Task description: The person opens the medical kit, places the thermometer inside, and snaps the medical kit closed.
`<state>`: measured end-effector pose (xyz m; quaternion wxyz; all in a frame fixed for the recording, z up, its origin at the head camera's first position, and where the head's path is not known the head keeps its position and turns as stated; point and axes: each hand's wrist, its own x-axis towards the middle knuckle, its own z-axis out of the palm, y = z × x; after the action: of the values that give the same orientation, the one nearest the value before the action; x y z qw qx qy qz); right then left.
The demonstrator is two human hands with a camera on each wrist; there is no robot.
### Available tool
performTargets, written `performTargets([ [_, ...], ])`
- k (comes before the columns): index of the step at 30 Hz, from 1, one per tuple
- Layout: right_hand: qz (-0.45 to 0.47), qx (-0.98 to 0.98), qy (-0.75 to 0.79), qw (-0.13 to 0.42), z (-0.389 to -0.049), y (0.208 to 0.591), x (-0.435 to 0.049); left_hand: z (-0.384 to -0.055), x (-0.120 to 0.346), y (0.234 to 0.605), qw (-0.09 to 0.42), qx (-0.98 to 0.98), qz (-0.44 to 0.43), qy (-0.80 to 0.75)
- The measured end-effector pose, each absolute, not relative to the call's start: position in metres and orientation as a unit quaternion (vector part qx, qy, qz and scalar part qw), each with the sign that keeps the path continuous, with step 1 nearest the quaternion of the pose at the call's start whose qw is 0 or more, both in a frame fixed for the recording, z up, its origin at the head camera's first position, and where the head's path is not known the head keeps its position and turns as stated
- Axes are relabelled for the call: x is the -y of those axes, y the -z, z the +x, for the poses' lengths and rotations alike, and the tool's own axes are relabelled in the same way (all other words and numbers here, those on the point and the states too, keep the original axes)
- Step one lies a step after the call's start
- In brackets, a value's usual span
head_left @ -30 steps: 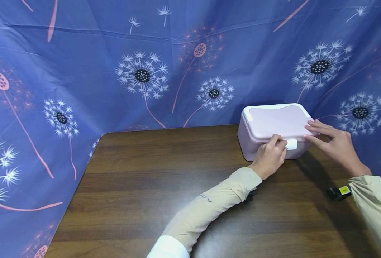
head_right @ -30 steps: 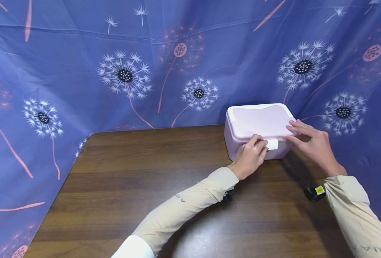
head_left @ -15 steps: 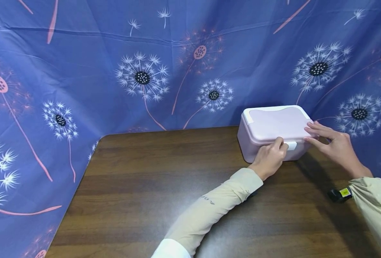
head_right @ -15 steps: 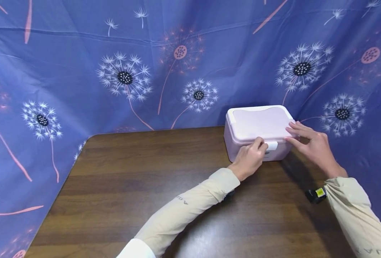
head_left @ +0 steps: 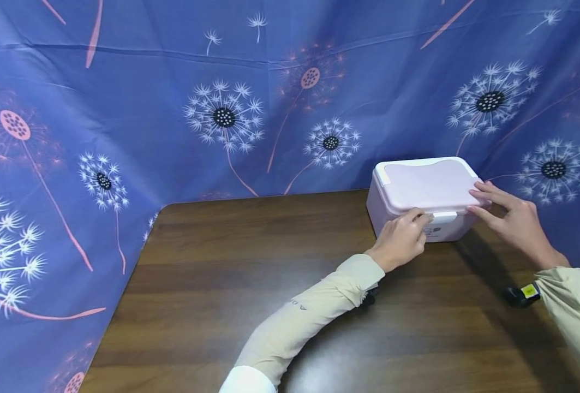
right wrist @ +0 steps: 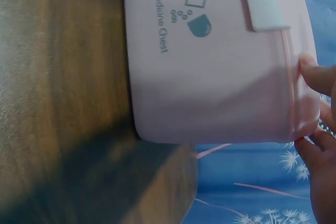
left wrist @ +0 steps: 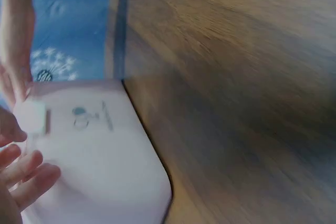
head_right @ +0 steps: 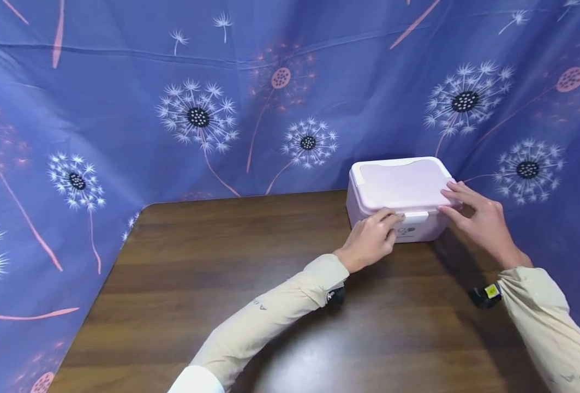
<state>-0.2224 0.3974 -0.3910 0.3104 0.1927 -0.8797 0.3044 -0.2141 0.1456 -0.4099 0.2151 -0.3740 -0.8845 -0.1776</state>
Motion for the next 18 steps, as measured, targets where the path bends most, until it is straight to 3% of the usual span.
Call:
performTargets([
  [10,0.174,0.902,-0.269,0.289,-0.228,0.391,-0.402,-0.224,-0.057,0.407,0.242,0.884,-0.291,0.274],
  [18,0.14,0.911,-0.284,0.264,-0.213,0.385,-0.398,-0.226,-0.001,0.409,0.266,0.893,-0.218,0.292],
])
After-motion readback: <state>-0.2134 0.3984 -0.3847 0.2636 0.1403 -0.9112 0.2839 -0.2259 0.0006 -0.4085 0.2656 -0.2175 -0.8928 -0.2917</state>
